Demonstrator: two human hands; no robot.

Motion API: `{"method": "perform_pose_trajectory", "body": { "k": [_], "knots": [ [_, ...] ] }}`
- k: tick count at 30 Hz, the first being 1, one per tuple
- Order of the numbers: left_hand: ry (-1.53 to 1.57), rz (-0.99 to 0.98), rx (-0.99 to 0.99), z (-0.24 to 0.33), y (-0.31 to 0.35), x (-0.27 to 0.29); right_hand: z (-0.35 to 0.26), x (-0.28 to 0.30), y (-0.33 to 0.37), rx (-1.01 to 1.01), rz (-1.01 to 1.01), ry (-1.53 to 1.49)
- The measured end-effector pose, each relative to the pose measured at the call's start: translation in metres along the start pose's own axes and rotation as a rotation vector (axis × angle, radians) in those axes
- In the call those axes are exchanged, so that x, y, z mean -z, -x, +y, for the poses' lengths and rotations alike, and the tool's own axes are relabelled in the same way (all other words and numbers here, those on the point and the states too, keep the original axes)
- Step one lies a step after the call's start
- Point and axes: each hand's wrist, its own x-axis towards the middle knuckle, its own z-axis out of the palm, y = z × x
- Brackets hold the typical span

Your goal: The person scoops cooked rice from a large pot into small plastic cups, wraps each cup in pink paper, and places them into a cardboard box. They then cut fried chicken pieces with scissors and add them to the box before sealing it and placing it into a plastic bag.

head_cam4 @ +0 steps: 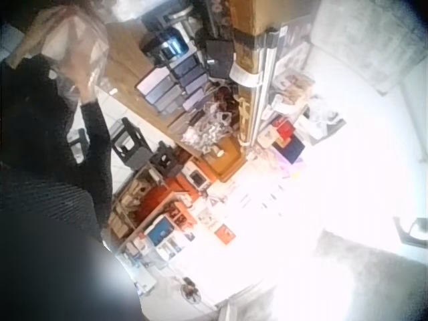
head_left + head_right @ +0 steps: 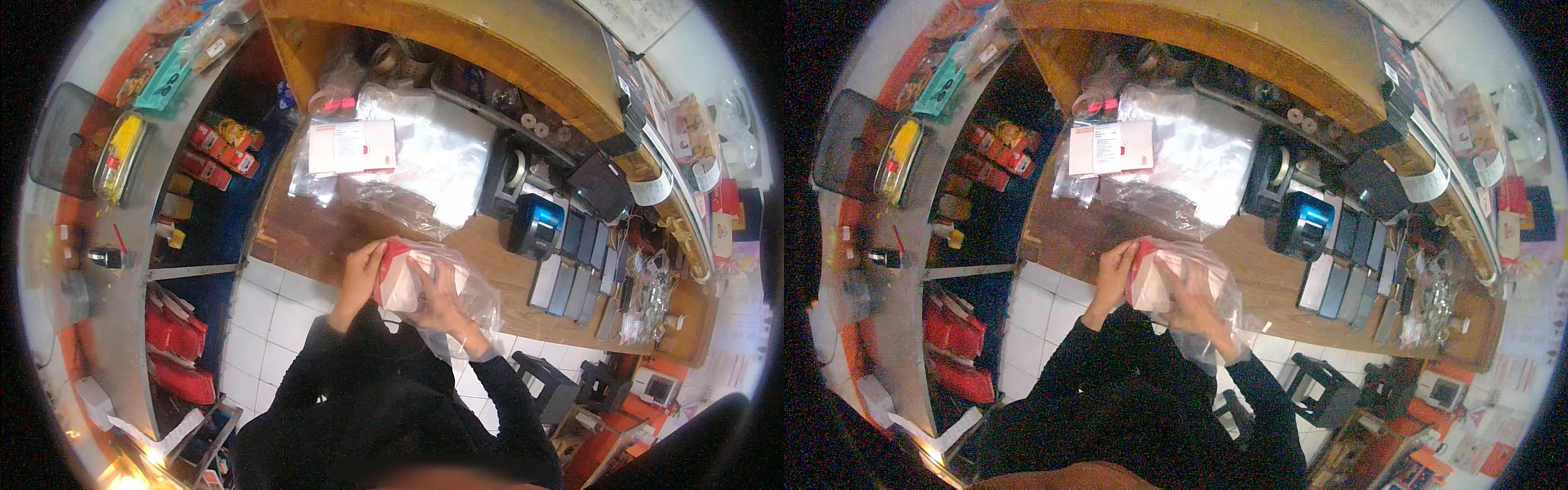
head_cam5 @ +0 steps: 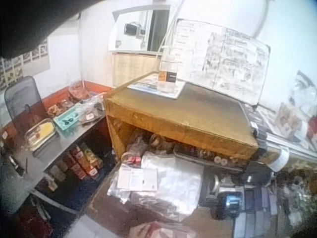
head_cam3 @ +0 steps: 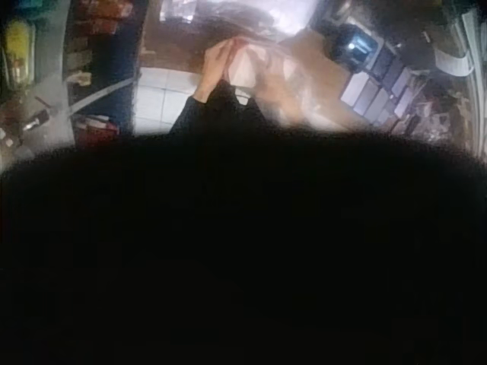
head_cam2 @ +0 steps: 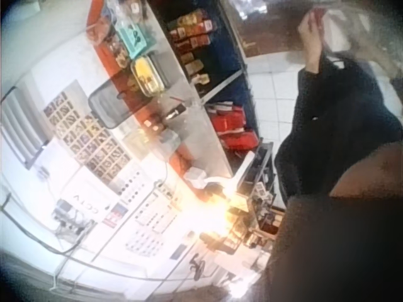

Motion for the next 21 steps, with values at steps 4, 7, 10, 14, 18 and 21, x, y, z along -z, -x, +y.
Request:
{"method": "perform_pose_trajectory", "body": {
  "k": [4,7,10,14,18,21],
  "knots": [
    [-0.09,-0.008,0.002,-0.004,-0.005,0.0,-0.007,0.006,0.001,0.074,-0.024,0.152],
    [0.054,-0.11,0.206,-0.015,-0.012,0.003,-0.02,0.014,-0.004,0.045,-0.145,0.19],
    [0.106,-0.126,0.305,-0.08,-0.033,0.025,-0.042,0.019,-0.022,0.105,-0.278,0.229],
    [-0.423,0.253,-0.382,-0.015,-0.049,0.022,-0.032,-0.006,-0.022,0.108,-0.292,0.578],
    [-0.094,0.25,-0.421,0.115,0.016,0.005,-0.025,0.004,0.014,-0.101,0.133,0.446],
    [-0.368,-0.562,-0.464,0.146,0.061,-0.022,-0.025,0.024,0.028,-0.523,0.454,0.28]
  ]
}}
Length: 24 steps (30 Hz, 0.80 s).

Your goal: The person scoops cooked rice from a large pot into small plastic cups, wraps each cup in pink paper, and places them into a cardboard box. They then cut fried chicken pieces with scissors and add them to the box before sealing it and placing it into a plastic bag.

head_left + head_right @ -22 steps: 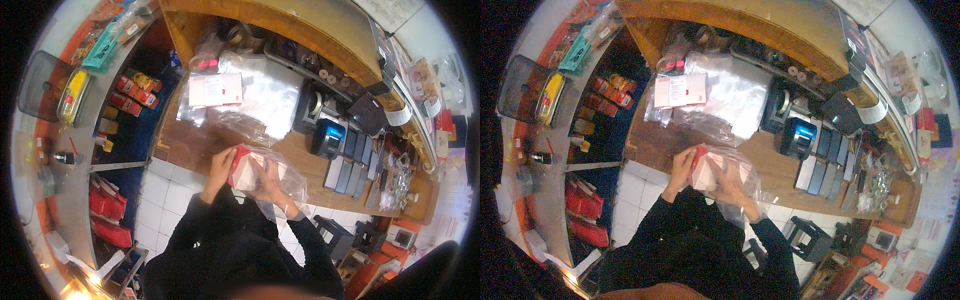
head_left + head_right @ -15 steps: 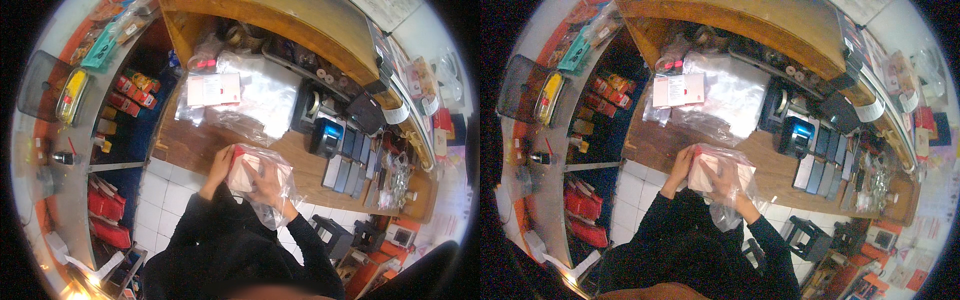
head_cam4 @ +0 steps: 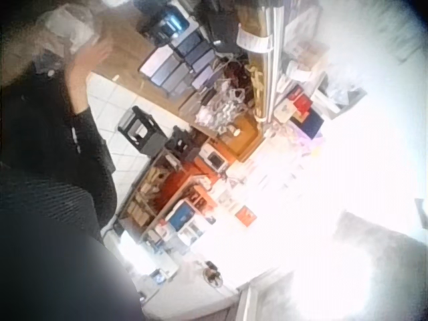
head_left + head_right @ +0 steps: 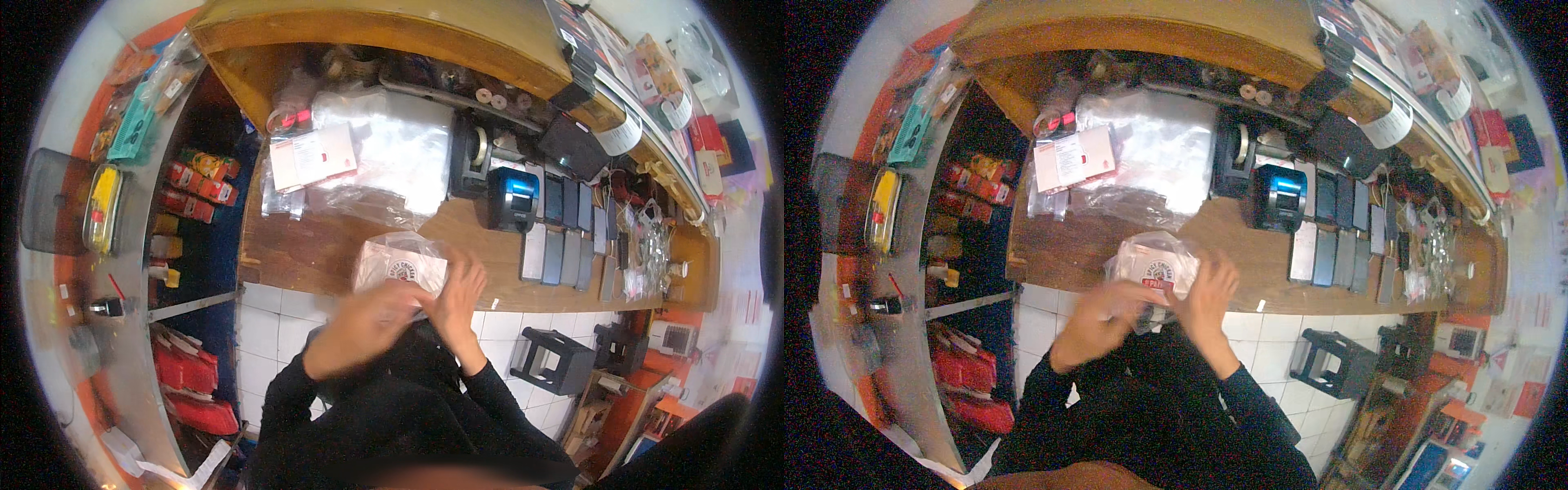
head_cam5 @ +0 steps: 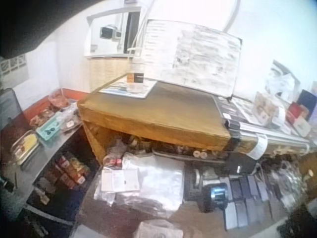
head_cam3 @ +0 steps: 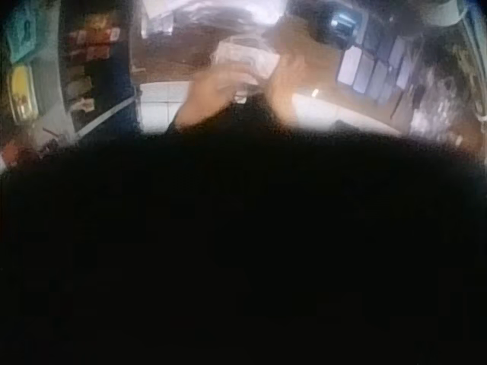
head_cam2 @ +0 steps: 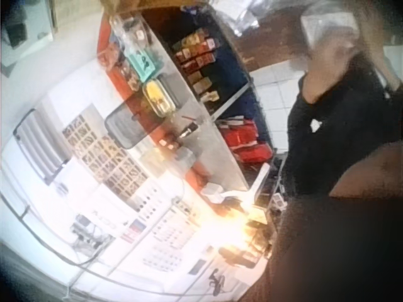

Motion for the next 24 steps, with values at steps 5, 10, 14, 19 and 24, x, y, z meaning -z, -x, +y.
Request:
{"method": "perform_pose_trajectory", "body": {
  "k": [5,10,14,19,24],
  "knots": [
    [-0.684,-0.487,0.295,-0.074,-0.034,-0.1,0.077,-0.036,0.014,-0.395,-0.303,-0.154],
    [-0.956,-0.613,0.232,-0.127,-0.054,-0.104,0.124,-0.067,0.03,-0.469,-0.162,-0.603],
    [-0.884,-0.701,0.062,-0.154,-0.044,-0.126,0.123,-0.094,0.036,-0.566,-0.004,-0.745],
    [-0.704,-0.552,0.023,-0.159,-0.037,-0.131,0.129,-0.089,0.028,-0.549,-0.028,-1.136],
    [-0.631,-0.588,-0.212,-0.187,-0.032,-0.122,0.148,-0.077,0.012,-0.504,-0.218,-0.866]
  ]
}}
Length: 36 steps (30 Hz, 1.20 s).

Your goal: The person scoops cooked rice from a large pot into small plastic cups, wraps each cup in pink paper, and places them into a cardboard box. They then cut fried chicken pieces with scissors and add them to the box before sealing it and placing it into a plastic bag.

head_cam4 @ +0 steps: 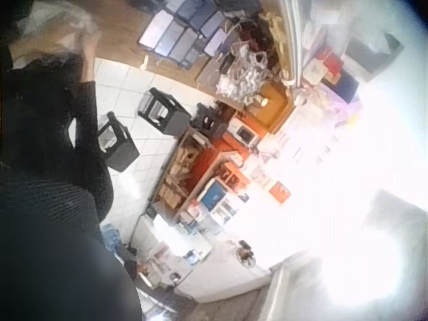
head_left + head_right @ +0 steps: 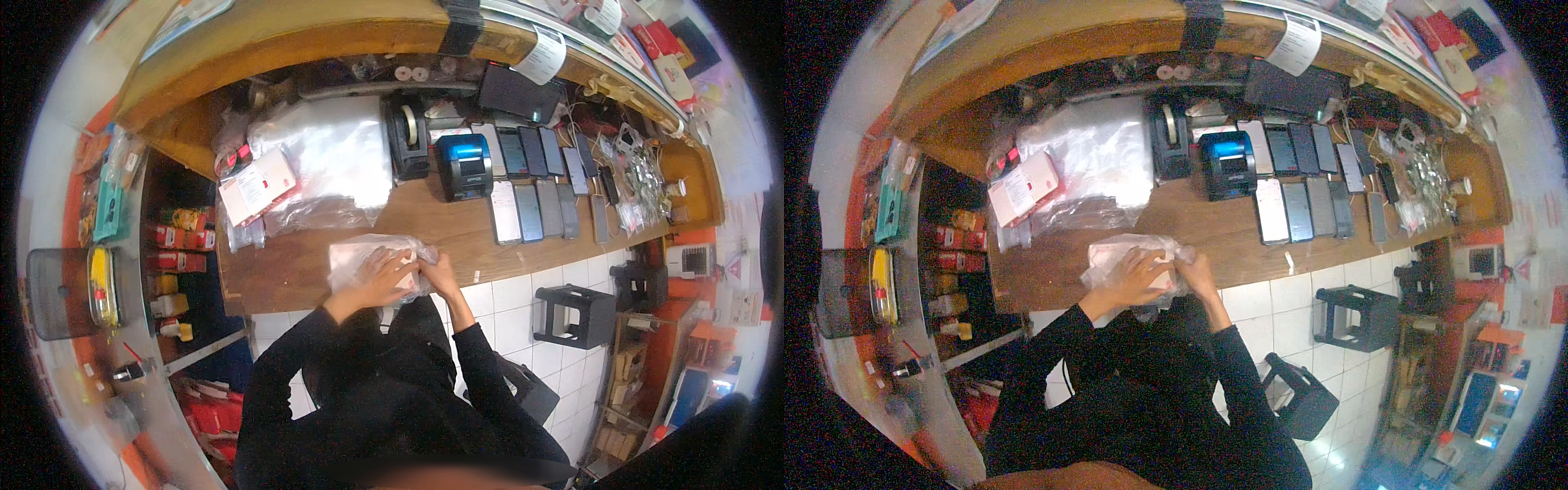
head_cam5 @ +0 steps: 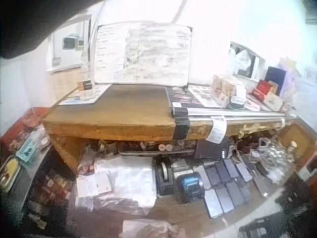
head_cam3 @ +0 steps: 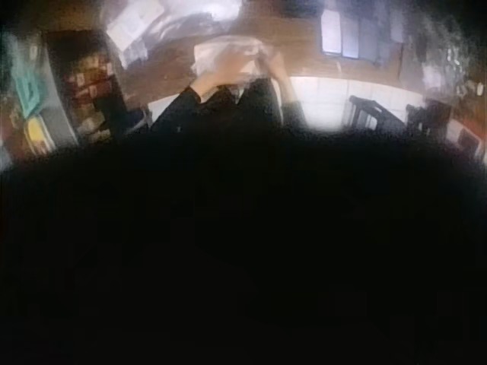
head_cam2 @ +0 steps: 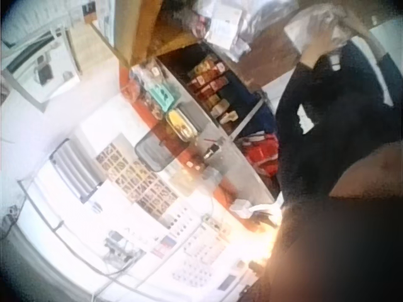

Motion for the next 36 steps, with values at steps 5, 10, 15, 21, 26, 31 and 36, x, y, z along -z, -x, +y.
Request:
{"method": "perform_pose_trajectory", "body": {
  "k": [5,10,15,21,26,31,36],
  "knots": [
    [0.027,0.075,0.026,-0.007,-0.011,-0.013,-0.005,0.003,-0.021,0.173,0.142,0.44],
    [-0.076,0.054,0.195,0.015,-0.022,0.0,-0.02,-0.007,-0.021,0.368,0.322,0.54],
    [0.05,-0.153,0.322,0.02,-0.03,-0.005,0.009,-0.012,-0.023,0.526,0.453,0.482],
    [0.101,-0.124,0.383,0.012,-0.033,-0.018,-0.014,-0.004,-0.011,0.576,0.292,0.459],
    [0.291,-0.027,0.339,0.008,-0.039,-0.004,-0.011,0.002,-0.025,0.519,0.299,0.555],
    [0.258,-0.204,0.463,0.019,-0.043,0.047,-0.022,0.01,-0.027,0.108,-0.034,0.704],
    [-0.029,-0.08,0.483,0.006,-0.034,0.043,-0.039,0.002,0.008,0.237,0.037,0.541]
  ]
}}
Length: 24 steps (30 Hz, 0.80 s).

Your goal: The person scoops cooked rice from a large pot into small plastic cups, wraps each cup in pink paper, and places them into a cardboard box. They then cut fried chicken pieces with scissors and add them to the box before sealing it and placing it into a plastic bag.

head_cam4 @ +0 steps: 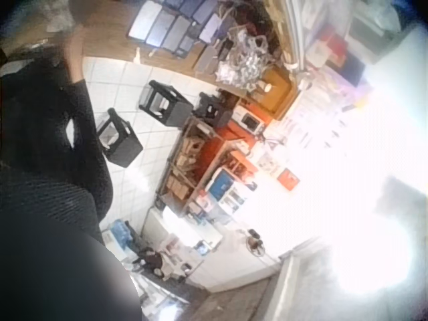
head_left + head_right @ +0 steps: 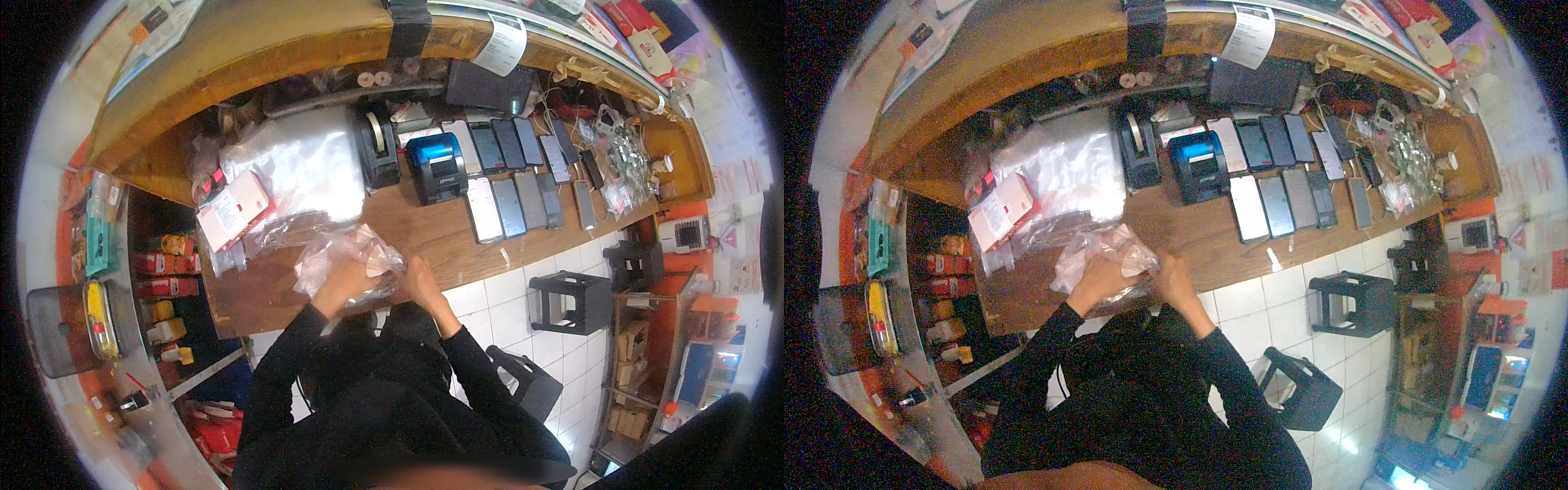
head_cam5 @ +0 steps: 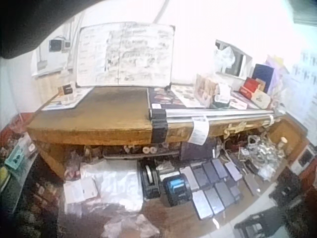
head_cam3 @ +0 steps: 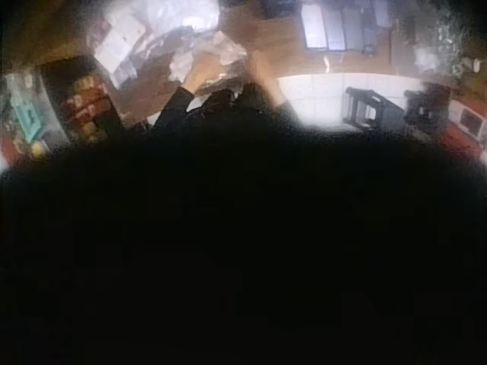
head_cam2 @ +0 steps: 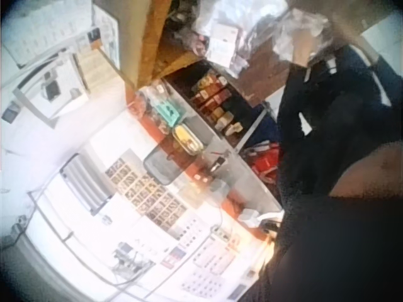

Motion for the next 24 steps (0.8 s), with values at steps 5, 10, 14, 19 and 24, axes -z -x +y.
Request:
{"method": "perform_pose_trajectory", "body": {
  "k": [5,10,14,19,24],
  "knots": [
    [-0.308,0.277,-0.213,-0.008,0.0,-0.008,-0.038,0.03,0.014,-0.083,0.029,-0.176],
    [-0.271,-0.304,0.082,0.021,0.055,0.097,-0.084,0.107,0.019,-0.066,0.089,-0.501],
    [-0.595,-0.535,0.025,0.017,0.111,0.182,-0.116,0.118,0.022,-0.029,-0.078,-1.152],
    [-0.864,0.252,-0.333,-0.007,0.156,0.188,-0.165,0.149,0.039,0.016,-0.164,-0.082],
    [-0.226,0.733,-0.112,0.025,0.169,0.163,-0.211,0.131,0.01,0.476,0.058,0.201]
  ]
}}
